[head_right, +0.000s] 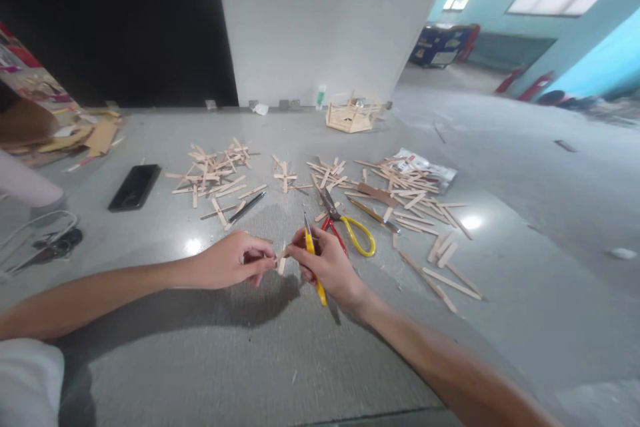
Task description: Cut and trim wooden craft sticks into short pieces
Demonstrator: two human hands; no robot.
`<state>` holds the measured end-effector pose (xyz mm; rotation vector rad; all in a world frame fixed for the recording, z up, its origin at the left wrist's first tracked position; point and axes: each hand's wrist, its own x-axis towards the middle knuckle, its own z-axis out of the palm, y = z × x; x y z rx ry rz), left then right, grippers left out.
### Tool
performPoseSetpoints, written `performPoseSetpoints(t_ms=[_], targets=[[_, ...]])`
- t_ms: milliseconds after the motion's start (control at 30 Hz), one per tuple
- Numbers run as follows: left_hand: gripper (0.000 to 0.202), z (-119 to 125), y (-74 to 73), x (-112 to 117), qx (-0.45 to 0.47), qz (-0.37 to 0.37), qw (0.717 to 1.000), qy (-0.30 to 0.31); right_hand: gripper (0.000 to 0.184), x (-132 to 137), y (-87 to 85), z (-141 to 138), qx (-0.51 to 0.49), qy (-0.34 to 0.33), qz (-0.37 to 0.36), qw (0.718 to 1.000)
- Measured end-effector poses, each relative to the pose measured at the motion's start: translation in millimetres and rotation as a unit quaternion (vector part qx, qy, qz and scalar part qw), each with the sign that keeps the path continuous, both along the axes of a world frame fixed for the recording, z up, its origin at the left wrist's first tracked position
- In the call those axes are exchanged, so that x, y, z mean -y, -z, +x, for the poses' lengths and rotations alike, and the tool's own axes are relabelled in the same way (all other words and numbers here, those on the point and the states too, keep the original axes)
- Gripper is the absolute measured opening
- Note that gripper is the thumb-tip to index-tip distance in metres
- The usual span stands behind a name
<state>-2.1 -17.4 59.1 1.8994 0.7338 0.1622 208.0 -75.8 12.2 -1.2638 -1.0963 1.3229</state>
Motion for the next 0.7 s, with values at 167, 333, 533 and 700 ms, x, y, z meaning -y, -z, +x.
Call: performPoseSetpoints(t_ms=[167, 333, 533, 700], targets=[[0.031, -3, 7.2, -11, -0.002, -0.014, 1.0, 0.018, 0.049, 1, -6.0, 0, 0.046, 0.037, 0.026, 0.998], [0.05, -7, 6.5, -27, 0.027, -0.078, 0.99, 0.115, 0.056, 0, -15.3, 11, -0.064, -0.084, -0.07, 0.992], [0.054, -7, 2.4, -39, 0.033, -0.089, 0.976, 0.198, 0.054, 2, -16.2, 9, -0.104, -0.17, -0.109, 0.974], [0.032, -18, -9.6, -46, -0.025, -0.041, 0.963, 0.265, 0.052, 2, -20.3, 21, -0.056, -0.126, -0.029, 0.99]])
